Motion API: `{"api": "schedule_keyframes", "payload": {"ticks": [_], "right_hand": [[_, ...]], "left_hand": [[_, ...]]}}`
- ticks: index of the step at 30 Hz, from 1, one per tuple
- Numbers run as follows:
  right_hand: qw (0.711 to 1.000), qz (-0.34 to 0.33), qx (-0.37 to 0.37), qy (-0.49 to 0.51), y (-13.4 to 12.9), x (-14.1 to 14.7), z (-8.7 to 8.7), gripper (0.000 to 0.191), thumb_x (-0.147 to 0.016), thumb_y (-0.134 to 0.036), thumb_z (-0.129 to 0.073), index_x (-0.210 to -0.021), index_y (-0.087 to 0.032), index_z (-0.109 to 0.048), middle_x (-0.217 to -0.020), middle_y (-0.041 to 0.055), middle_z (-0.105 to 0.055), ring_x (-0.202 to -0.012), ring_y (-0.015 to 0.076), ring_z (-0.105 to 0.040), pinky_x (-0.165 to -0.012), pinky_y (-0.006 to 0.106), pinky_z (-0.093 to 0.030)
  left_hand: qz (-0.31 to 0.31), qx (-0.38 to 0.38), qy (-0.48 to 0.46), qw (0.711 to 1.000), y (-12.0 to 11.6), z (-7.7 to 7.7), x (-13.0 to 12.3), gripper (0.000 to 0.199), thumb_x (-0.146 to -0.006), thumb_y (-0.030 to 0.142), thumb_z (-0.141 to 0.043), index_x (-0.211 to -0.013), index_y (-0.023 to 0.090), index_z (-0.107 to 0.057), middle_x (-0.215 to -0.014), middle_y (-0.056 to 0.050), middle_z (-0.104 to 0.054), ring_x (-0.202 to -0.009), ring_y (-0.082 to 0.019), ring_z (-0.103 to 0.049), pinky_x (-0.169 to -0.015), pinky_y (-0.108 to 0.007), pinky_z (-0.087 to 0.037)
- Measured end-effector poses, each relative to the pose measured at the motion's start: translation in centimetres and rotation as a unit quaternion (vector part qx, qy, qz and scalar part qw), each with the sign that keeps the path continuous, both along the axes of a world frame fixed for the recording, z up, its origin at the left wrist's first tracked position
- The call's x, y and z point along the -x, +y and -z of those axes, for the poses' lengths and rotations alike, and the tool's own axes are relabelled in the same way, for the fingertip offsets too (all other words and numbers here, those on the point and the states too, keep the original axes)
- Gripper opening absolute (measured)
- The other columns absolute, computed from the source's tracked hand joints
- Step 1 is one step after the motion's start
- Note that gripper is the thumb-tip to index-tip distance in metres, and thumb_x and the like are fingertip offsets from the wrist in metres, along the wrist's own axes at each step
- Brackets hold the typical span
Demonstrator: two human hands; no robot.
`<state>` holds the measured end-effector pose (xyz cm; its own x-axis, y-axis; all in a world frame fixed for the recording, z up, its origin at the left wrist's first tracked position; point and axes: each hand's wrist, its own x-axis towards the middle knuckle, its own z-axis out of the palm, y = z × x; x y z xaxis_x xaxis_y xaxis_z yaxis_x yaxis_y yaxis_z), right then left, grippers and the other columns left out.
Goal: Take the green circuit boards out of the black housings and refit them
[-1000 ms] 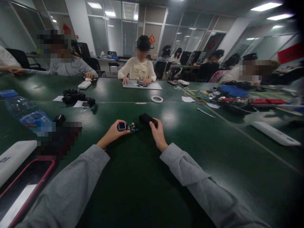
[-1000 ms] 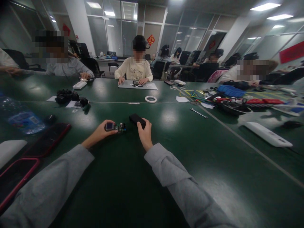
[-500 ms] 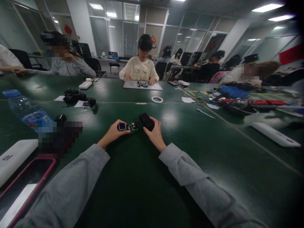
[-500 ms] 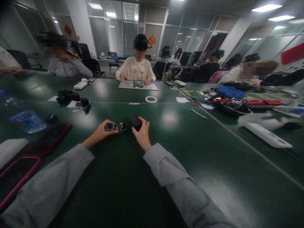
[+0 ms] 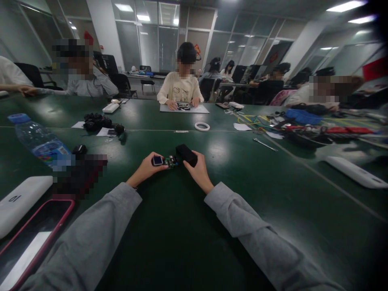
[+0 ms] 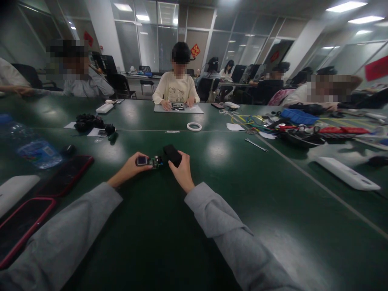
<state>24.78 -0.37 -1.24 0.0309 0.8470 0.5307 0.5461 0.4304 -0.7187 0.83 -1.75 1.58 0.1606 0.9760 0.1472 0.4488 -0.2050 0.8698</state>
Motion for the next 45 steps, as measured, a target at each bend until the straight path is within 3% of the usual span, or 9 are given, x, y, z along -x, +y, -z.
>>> {"api": "schedule_keyframes", "payload": {"ticks": [10,16,20,23,26,30,40,45], "right_hand": [[0.993,0.007,0.1,0.06,0.5,-0.4,0.7,0.044,-0.089,-0.051,-0.046,-0.117,-0.018,-0.055,-0.098,0.0099,-0.06,-0.092,0.0255,-0.056,-0.084,0.042,-0.046],[0.995,0.056,0.067,0.038,0.5,-0.6,0.5,0.037,-0.092,-0.046,-0.039,-0.104,-0.016,-0.056,-0.1,0.0112,-0.058,-0.099,0.0266,-0.05,-0.089,0.044,-0.041],[0.995,0.096,0.02,0.017,0.4,-0.4,0.5,0.042,-0.09,-0.046,-0.041,-0.118,-0.015,-0.049,-0.106,0.0119,-0.053,-0.103,0.0266,-0.046,-0.094,0.047,-0.037],[0.997,0.082,0.009,-0.013,0.3,-0.2,0.6,0.056,-0.084,-0.05,-0.055,-0.125,-0.013,-0.044,-0.11,0.0142,-0.051,-0.105,0.0289,-0.047,-0.094,0.048,-0.039],[0.998,0.035,0.008,-0.048,0.3,-0.1,0.8,0.057,-0.077,-0.037,-0.064,-0.125,-0.013,-0.045,-0.114,0.0153,-0.052,-0.107,0.0303,-0.049,-0.092,0.048,-0.042],[0.999,0.011,-0.01,-0.046,0.3,-0.1,0.7,0.052,-0.075,-0.021,-0.062,-0.124,-0.013,-0.047,-0.115,0.0139,-0.054,-0.105,0.0284,-0.051,-0.092,0.046,-0.044],[0.997,0.034,-0.008,-0.068,0.3,-0.1,0.7,0.054,-0.072,-0.025,-0.07,-0.12,-0.013,-0.05,-0.112,0.0143,-0.054,-0.105,0.03,-0.05,-0.091,0.047,-0.044],[0.999,0.014,-0.03,-0.031,-0.2,-0.2,-0.2,0.048,-0.076,-0.02,-0.065,-0.122,-0.017,-0.051,-0.114,0.0108,-0.056,-0.106,0.027,-0.052,-0.094,0.045,-0.043]], "left_hand": [[0.009,-0.005,0.002,1.0,0.1,0.1,0.1,0.051,-0.064,0.047,-0.075,-0.103,0.02,-0.056,-0.106,-0.006,-0.062,-0.096,-0.022,-0.06,-0.084,-0.039,-0.048],[0.008,0.002,0.007,1.0,-0.2,-0.3,0.0,0.052,-0.065,0.048,-0.074,-0.104,0.019,-0.056,-0.108,-0.007,-0.061,-0.096,-0.022,-0.06,-0.084,-0.04,-0.049],[0.009,0.001,0.01,1.0,-0.3,-0.5,-0.1,0.052,-0.065,0.048,-0.074,-0.105,0.019,-0.056,-0.108,-0.007,-0.061,-0.096,-0.022,-0.06,-0.084,-0.039,-0.048],[0.011,-0.003,0.008,1.0,-0.2,-0.2,0.0,0.051,-0.065,0.048,-0.074,-0.104,0.019,-0.056,-0.108,-0.007,-0.061,-0.096,-0.022,-0.06,-0.084,-0.039,-0.048],[0.012,-0.004,0.005,1.0,0.0,0.1,0.2,0.051,-0.065,0.047,-0.075,-0.104,0.019,-0.056,-0.107,-0.007,-0.062,-0.096,-0.022,-0.06,-0.084,-0.039,-0.048],[0.012,-0.001,0.006,1.0,0.0,0.0,0.1,0.05,-0.065,0.046,-0.074,-0.104,0.019,-0.056,-0.107,-0.007,-0.062,-0.096,-0.022,-0.061,-0.084,-0.038,-0.048],[0.014,-0.012,0.012,1.0,-0.2,-0.3,0.0,0.049,-0.066,0.046,-0.074,-0.104,0.02,-0.057,-0.106,-0.006,-0.062,-0.095,-0.021,-0.06,-0.084,-0.037,-0.048],[0.012,-0.014,0.02,1.0,0.1,0.0,0.1,0.05,-0.065,0.047,-0.075,-0.103,0.019,-0.057,-0.107,-0.006,-0.062,-0.097,-0.021,-0.06,-0.085,-0.037,-0.048]]}}
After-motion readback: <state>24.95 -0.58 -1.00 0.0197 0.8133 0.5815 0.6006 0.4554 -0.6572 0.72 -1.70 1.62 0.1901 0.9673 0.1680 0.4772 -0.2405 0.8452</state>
